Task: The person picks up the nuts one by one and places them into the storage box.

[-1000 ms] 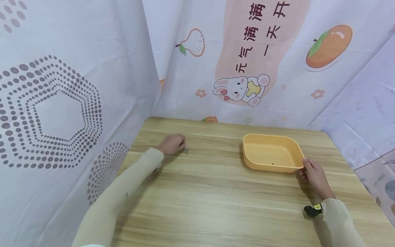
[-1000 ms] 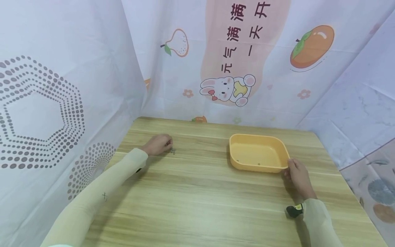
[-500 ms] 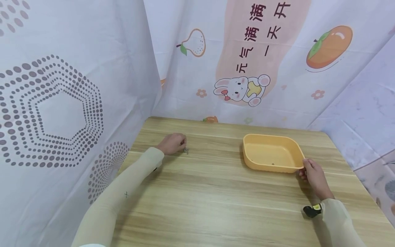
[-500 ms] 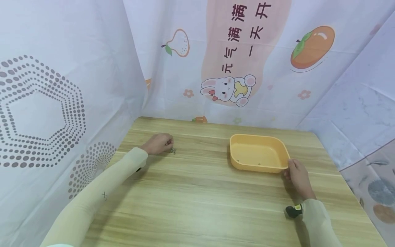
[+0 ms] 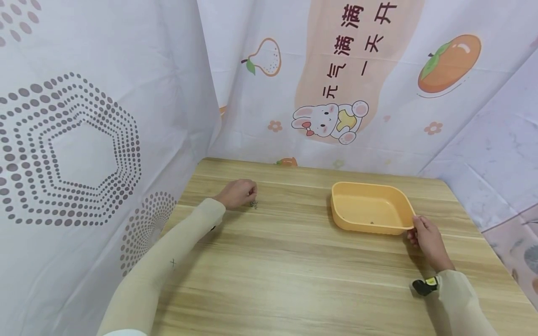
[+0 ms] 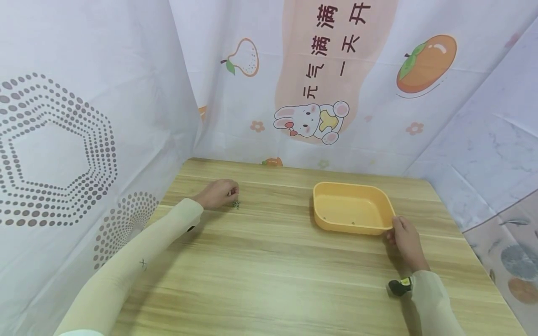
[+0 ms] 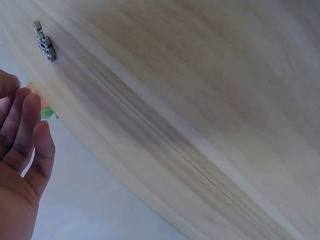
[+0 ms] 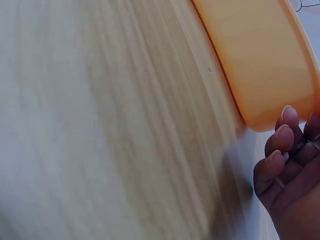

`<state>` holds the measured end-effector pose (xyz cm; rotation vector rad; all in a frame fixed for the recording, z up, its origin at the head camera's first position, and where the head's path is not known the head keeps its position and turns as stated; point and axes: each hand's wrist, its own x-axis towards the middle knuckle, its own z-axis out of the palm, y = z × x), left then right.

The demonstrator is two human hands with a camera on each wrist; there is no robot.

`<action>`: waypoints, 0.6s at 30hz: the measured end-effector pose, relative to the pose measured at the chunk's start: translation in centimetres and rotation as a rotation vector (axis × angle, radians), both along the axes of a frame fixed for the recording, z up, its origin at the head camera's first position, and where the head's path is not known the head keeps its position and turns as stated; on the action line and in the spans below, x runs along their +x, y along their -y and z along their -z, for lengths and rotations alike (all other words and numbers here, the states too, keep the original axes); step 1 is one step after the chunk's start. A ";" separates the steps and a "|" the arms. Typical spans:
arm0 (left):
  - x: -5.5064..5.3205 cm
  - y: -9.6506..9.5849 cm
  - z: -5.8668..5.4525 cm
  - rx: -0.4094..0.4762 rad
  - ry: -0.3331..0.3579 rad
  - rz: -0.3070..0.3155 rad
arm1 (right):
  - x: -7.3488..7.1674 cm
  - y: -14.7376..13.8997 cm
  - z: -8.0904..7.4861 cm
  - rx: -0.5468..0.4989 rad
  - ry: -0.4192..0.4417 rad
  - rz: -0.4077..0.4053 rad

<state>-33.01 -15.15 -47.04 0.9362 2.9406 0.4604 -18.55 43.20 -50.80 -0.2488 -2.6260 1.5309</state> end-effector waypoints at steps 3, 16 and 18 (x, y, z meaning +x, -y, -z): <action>0.0 -0.2 0.0 0.004 -0.008 0.007 | 0.0 0.0 0.0 -0.003 0.000 -0.002; -0.1 -1.0 0.0 0.022 -0.016 0.038 | -0.1 -0.3 0.0 -0.041 0.003 -0.015; -0.1 -1.1 0.0 0.024 -0.021 0.038 | -0.2 -0.3 0.0 -0.040 0.009 -0.017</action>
